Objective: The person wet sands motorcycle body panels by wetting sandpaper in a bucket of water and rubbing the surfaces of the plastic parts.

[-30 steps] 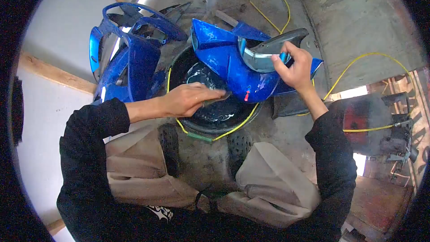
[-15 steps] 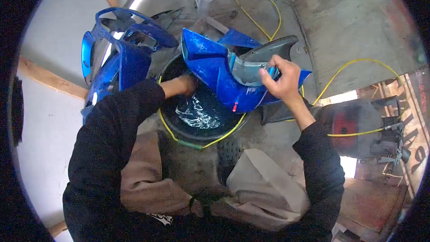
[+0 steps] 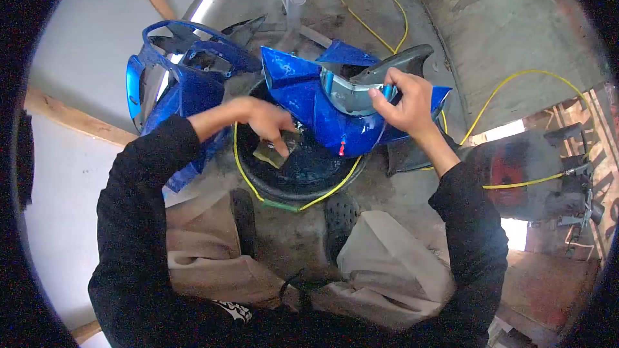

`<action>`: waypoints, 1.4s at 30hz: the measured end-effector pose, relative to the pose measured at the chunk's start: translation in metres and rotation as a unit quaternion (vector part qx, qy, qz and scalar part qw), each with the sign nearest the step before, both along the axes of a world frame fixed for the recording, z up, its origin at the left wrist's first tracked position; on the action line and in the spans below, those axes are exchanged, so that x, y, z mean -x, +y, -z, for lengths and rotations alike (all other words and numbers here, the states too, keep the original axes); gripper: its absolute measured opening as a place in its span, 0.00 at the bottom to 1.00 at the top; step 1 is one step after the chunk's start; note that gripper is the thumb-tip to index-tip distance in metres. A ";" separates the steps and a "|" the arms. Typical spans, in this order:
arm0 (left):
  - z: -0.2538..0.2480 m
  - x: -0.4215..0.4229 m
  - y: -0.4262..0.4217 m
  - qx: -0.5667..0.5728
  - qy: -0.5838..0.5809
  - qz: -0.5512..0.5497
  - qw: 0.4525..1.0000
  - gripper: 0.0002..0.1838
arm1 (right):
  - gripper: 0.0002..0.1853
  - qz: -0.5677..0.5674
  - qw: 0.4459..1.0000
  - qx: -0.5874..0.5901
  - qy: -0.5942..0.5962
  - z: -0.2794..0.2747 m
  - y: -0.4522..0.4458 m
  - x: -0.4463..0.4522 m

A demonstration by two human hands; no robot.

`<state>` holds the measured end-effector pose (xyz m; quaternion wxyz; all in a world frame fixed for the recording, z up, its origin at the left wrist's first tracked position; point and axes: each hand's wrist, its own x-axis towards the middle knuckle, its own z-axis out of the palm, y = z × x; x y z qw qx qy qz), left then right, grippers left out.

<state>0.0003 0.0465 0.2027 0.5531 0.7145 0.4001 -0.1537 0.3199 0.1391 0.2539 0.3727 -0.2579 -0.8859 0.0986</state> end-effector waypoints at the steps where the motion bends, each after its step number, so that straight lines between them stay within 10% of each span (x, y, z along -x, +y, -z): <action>1: -0.020 0.005 0.000 -0.034 -0.031 0.009 0.999 0.21 | 0.20 0.001 1.000 -0.004 -0.001 -0.001 -0.002 0.001; 4: -0.091 0.008 -0.004 -0.281 -0.019 -0.030 0.959 0.18 | 0.20 0.005 1.000 -0.016 -0.009 -0.005 -0.005 0.004; 10: -0.084 0.013 0.002 -0.463 -0.165 -0.169 0.854 0.14 | 0.20 0.014 1.000 -0.022 -0.012 -0.006 -0.011 0.007; 19: -0.075 0.040 0.008 -0.616 -0.179 -0.194 0.743 0.15 | 0.20 0.031 0.999 -0.006 0.026 -0.009 -0.008 0.007; 23: -0.081 0.056 0.010 -0.562 -0.119 -0.266 0.774 0.15 | 0.19 0.013 0.994 0.079 0.079 -0.014 -0.013 0.015; 28: -0.106 0.064 0.002 -0.744 -0.068 -0.202 0.633 0.13 | 0.21 -0.020 0.977 0.158 0.142 -0.023 -0.028 0.039; 42: -0.161 0.073 -0.039 -0.857 0.010 -0.052 0.512 0.07 | 0.26 0.018 0.954 0.294 0.049 0.011 -0.025 0.056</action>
